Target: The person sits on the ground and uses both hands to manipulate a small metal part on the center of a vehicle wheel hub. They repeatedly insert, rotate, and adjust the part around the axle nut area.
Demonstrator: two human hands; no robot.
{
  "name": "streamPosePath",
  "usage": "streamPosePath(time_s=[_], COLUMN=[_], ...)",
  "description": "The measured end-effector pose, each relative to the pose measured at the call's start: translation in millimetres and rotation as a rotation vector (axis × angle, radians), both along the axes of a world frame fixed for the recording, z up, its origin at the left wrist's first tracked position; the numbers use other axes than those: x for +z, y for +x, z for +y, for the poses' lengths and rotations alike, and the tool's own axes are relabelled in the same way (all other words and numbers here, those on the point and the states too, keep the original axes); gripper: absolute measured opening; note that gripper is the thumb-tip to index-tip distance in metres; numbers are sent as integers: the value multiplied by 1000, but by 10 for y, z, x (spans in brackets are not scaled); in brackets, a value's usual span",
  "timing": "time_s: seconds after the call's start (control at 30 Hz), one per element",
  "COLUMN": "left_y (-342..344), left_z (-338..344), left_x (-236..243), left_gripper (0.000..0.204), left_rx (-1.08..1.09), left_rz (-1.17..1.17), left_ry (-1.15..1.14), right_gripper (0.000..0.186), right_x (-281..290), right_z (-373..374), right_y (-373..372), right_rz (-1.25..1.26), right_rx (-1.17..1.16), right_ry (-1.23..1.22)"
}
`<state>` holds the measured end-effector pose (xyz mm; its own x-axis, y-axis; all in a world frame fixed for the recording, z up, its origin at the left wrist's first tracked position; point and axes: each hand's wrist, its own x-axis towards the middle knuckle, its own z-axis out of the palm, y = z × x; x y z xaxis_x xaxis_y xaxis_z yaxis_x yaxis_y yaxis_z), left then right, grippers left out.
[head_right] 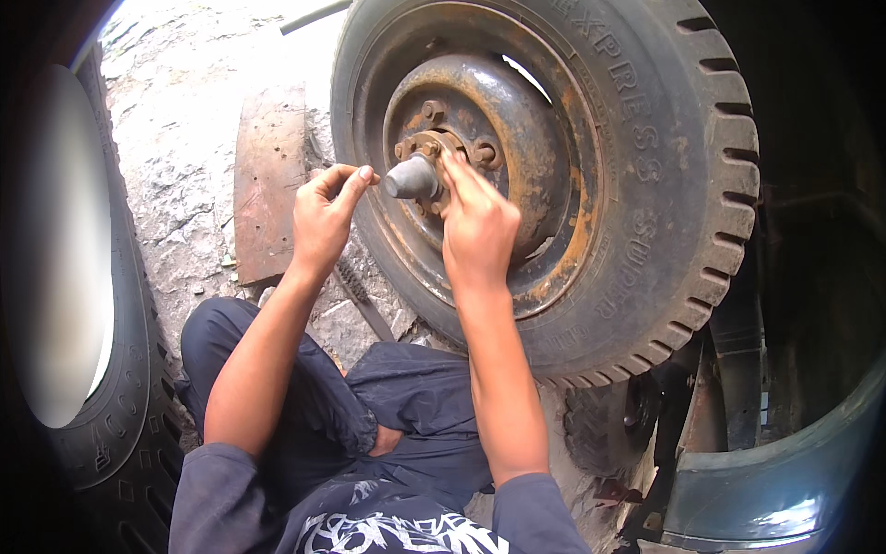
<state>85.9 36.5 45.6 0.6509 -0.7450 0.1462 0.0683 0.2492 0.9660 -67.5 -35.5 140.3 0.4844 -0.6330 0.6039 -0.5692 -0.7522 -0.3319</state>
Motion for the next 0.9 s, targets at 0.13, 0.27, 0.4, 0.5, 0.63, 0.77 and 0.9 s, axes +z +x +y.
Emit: streamPosePath(time_s=[0.13,0.27,0.4,0.5,0.63,0.77,0.9], left_y=[47,32,71,53,40,37,80], left_z=[-54,4,-36,-20,-20,-123,-121], left_x=[-44,-18,-28,-55,-39,-185,-120], left_gripper=[27,26,28,30,31,29,31], left_rx=[64,36,64,-17,-61,34,-7], left_rz=[42,-5,21,119,46,67,69], left_ry=[-63,-9,-48,31,63,12,20], right_gripper=[25,25,24,24,25,25,20], right_x=[133,71,149,99,196,217,168], right_z=[-179,-98,-169,-172,47,-201,-75], right_y=[292,134,306,335,212,397,337], right_rz=[101,106,129,96,71,209,128], right_rx=[85,37,53,52,-41,7,-38], right_ry=[-23,-33,-39,36,113,3,103])
